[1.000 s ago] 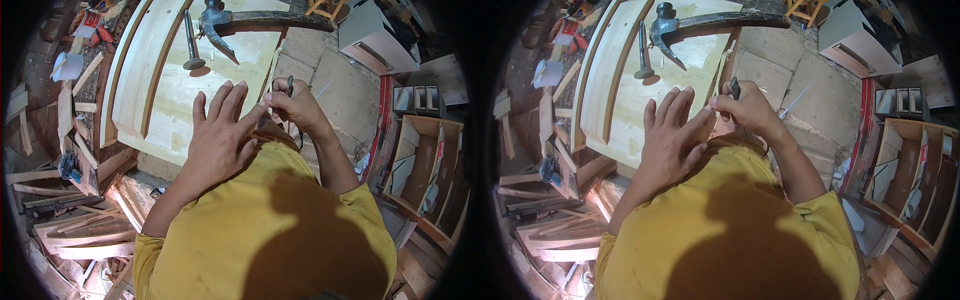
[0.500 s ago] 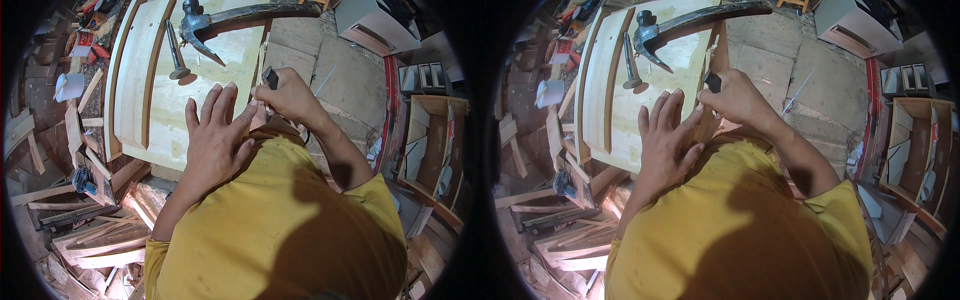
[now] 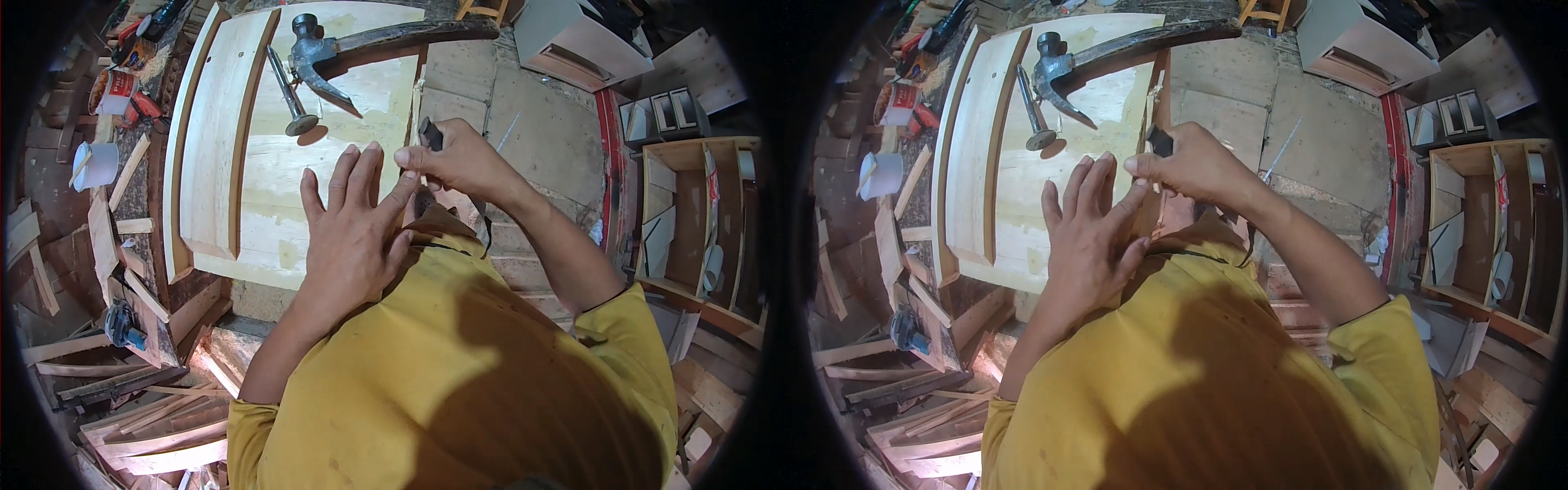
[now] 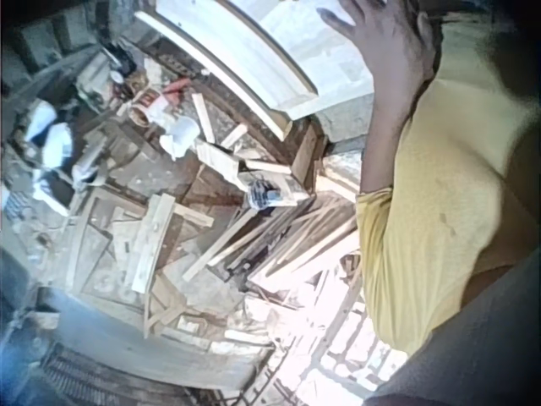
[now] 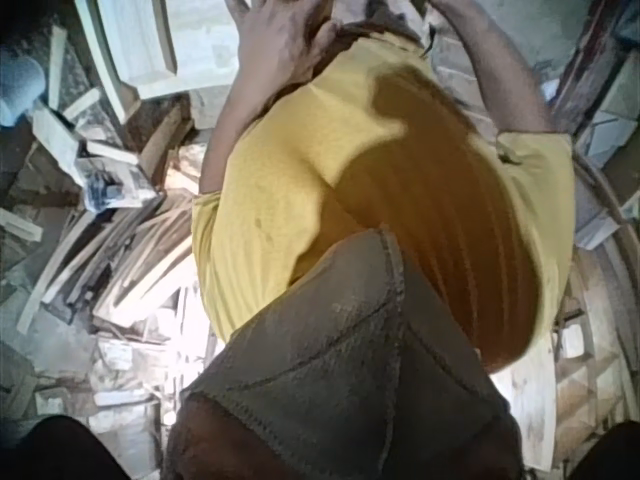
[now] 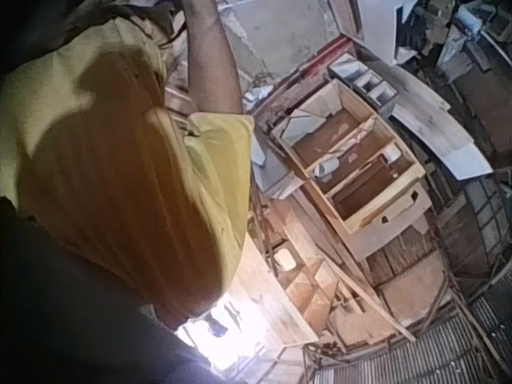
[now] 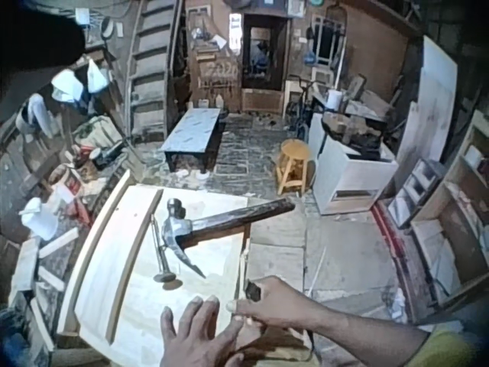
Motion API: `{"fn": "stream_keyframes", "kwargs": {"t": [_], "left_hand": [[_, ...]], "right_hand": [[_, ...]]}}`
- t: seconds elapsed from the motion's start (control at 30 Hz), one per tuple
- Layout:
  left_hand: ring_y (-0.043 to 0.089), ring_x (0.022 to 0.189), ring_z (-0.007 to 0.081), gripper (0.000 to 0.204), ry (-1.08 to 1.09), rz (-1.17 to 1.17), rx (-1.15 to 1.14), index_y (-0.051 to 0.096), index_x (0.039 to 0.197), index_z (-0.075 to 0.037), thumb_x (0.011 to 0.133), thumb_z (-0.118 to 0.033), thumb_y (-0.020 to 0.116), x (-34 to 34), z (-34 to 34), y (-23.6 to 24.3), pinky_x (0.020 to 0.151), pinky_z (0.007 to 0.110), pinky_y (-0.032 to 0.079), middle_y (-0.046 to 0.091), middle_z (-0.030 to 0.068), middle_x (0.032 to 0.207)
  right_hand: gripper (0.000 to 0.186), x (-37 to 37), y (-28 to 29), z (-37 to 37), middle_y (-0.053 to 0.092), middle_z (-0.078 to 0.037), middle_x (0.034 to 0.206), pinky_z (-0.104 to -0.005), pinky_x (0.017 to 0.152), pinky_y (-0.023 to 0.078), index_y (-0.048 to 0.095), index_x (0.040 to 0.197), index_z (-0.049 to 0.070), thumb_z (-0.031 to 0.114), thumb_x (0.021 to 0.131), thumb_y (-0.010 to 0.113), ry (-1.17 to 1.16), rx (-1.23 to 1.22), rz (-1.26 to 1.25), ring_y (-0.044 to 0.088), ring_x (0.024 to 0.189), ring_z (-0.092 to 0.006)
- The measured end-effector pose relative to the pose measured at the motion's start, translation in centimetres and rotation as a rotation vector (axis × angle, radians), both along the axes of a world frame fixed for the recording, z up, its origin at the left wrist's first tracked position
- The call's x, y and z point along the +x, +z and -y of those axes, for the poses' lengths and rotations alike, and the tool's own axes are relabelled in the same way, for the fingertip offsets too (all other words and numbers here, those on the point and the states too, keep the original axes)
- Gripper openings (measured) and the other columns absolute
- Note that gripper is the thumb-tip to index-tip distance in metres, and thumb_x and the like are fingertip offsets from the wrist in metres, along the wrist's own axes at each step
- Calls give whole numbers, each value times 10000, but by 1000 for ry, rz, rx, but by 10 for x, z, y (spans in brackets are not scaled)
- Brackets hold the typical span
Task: Shaping a wood joint using a chisel and hammer.
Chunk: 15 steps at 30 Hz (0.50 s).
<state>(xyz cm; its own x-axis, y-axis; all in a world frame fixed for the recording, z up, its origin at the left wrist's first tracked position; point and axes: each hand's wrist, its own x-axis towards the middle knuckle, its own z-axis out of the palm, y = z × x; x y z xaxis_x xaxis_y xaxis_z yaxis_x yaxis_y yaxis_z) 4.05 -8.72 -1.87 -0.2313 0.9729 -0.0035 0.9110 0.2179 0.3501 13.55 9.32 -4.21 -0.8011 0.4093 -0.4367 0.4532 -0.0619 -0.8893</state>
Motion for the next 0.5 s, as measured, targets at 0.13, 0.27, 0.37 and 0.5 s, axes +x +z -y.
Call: {"fn": "stream_keyframes", "kwargs": {"t": [0.13,0.27,0.37,0.5], "left_hand": [[234,1384,368,657,-32,-10,8,460,1391,-218,773,-263,678,0,1,-1,1062,661,125,298,196,1458],[239,1385,362,664,-27,-10,12,463,1389,-219,764,-263,684,1,0,1,1067,655,123,306,188,1460],[258,1383,340,667,-9,-11,15,474,1374,-214,748,-262,699,1,0,2,1083,631,123,327,168,1458],[289,1373,322,646,45,53,43,498,1337,-203,730,-256,715,-2,-1,0,1100,604,127,353,146,1450]], "right_hand": [[292,4,-9,3,558,-11,597,-229,452,401,531,649,46,222,811,699,-104,-93,-99,524,507,-76],[301,3,-14,6,540,-3,576,-244,450,413,475,613,61,187,796,677,-123,-75,-136,523,495,-79],[218,0,-13,6,545,-14,556,-262,440,418,530,629,23,149,768,641,-119,90,-126,521,472,-90],[247,-6,-11,3,577,-85,517,-290,502,464,616,618,-50,172,725,630,-74,336,-21,585,515,-122]]}}
